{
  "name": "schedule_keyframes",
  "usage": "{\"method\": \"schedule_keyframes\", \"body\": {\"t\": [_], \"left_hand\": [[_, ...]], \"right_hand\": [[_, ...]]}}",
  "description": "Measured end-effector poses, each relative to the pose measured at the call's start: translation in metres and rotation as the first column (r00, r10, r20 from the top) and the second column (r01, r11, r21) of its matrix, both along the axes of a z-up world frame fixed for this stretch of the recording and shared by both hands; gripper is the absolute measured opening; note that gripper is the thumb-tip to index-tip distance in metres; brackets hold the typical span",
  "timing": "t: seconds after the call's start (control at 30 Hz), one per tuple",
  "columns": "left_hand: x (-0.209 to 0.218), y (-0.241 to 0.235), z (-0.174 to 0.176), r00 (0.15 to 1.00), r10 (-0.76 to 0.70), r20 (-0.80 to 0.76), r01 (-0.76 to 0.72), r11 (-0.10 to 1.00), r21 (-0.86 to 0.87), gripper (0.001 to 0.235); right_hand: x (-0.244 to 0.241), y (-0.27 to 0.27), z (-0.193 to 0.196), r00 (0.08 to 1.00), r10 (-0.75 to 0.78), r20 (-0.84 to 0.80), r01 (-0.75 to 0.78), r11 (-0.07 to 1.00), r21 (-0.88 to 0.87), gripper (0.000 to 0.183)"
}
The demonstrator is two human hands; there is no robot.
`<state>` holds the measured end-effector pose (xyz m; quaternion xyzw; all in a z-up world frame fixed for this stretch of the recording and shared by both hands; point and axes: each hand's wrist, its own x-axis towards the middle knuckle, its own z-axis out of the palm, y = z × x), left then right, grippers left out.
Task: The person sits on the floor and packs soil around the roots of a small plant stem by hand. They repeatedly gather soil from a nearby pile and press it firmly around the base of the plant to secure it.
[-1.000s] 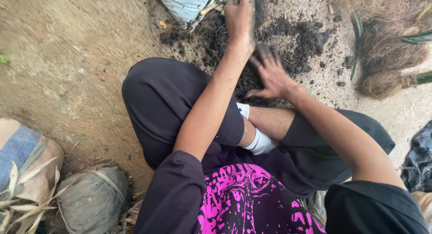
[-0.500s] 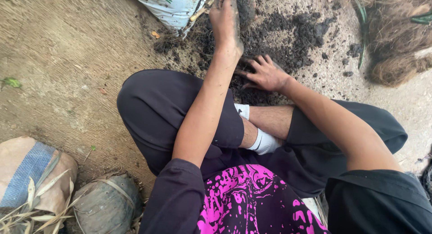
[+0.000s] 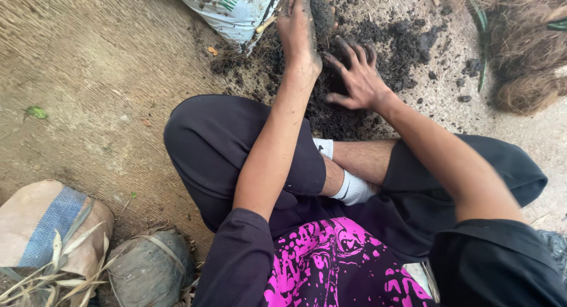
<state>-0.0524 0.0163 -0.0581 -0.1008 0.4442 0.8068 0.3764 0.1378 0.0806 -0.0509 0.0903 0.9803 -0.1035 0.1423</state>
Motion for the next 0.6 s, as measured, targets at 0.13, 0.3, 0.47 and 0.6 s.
{"method": "schedule_keyframes", "body": {"t": [0.13,0.3,0.47,0.6], "left_hand": [[0.005,0.005,-0.002,1.0,0.008,0.01,-0.007,0.998,-0.065,0.033],[0.011,0.008,-0.002,0.998,0.012,0.057,-0.019,0.993,0.116,0.032],[0.012,0.01,-0.009,0.999,0.024,0.03,-0.022,0.998,-0.062,0.029],[0.013,0.014,-0.011,0.997,0.038,0.069,-0.035,0.998,-0.043,0.035]], "right_hand": [[0.017,-0.001,0.014,0.918,0.394,0.044,-0.38,0.906,-0.189,0.109],[0.038,-0.007,0.004,0.819,0.551,0.159,-0.521,0.831,-0.193,0.103],[0.033,-0.019,-0.018,0.822,0.504,0.265,-0.508,0.859,-0.059,0.098],[0.019,-0.021,-0.013,0.97,0.227,0.092,-0.236,0.967,0.1,0.094]]}}
